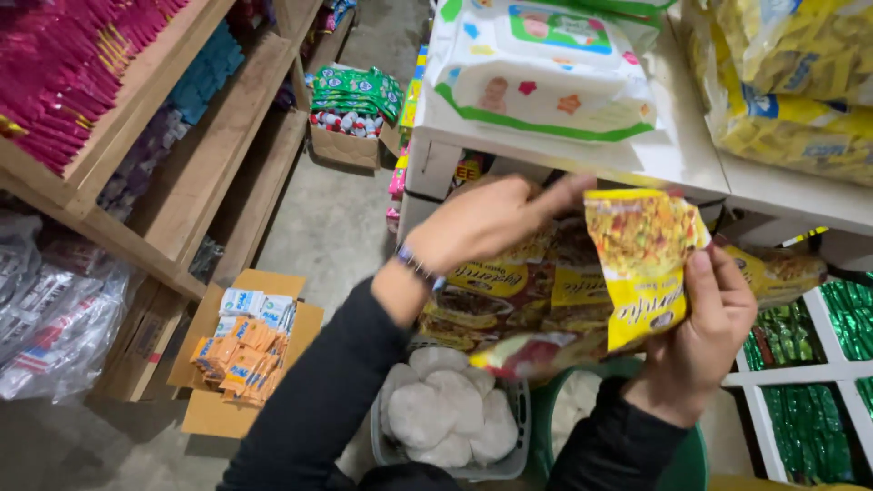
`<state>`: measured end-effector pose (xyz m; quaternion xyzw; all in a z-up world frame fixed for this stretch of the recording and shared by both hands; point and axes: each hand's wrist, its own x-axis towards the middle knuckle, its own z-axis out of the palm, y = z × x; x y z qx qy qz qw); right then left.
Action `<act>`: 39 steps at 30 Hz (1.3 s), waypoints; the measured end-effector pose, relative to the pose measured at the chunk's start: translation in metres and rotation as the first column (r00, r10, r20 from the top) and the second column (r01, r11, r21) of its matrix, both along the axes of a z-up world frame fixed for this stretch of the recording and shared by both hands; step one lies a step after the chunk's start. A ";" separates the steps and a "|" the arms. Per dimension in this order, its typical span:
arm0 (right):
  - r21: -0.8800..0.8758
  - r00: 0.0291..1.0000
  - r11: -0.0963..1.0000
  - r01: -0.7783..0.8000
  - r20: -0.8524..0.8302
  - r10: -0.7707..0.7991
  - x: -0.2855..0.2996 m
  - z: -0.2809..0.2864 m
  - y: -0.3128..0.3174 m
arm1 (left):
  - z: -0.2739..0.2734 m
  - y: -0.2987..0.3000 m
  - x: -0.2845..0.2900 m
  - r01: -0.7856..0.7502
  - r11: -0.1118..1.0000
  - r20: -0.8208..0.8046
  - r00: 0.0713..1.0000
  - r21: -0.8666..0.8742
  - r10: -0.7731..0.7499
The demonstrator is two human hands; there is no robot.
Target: Hanging individual sauce packets onto display strips on a store shelf.
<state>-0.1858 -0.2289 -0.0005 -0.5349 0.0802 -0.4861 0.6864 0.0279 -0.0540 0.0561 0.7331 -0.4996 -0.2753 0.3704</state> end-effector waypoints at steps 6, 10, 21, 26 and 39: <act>-0.033 0.998 0.999 0.014 -0.057 -0.016 -0.008 0.004 -0.001 | -0.022 0.003 -0.002 0.099 0.842 0.274 0.960 -0.530 0.060; -0.078 0.996 0.997 0.005 -0.090 -0.012 0.003 0.014 -0.003 | -0.053 -0.027 0.023 0.094 0.888 0.393 0.914 -0.450 0.102; -0.118 0.978 0.993 0.030 -0.200 -0.053 0.007 0.009 0.002 | -0.048 -0.032 0.022 0.036 0.950 0.421 0.901 -0.309 0.103; -0.065 0.984 0.998 0.017 -0.179 -0.029 0.002 0.004 -0.004 | -0.063 -0.042 0.014 -0.002 0.836 0.242 0.957 -0.548 0.162; -0.147 0.961 0.988 0.039 -0.267 -0.077 0.008 0.018 0.002 | -0.051 -0.028 -0.006 -0.071 0.869 0.267 0.937 -0.490 0.227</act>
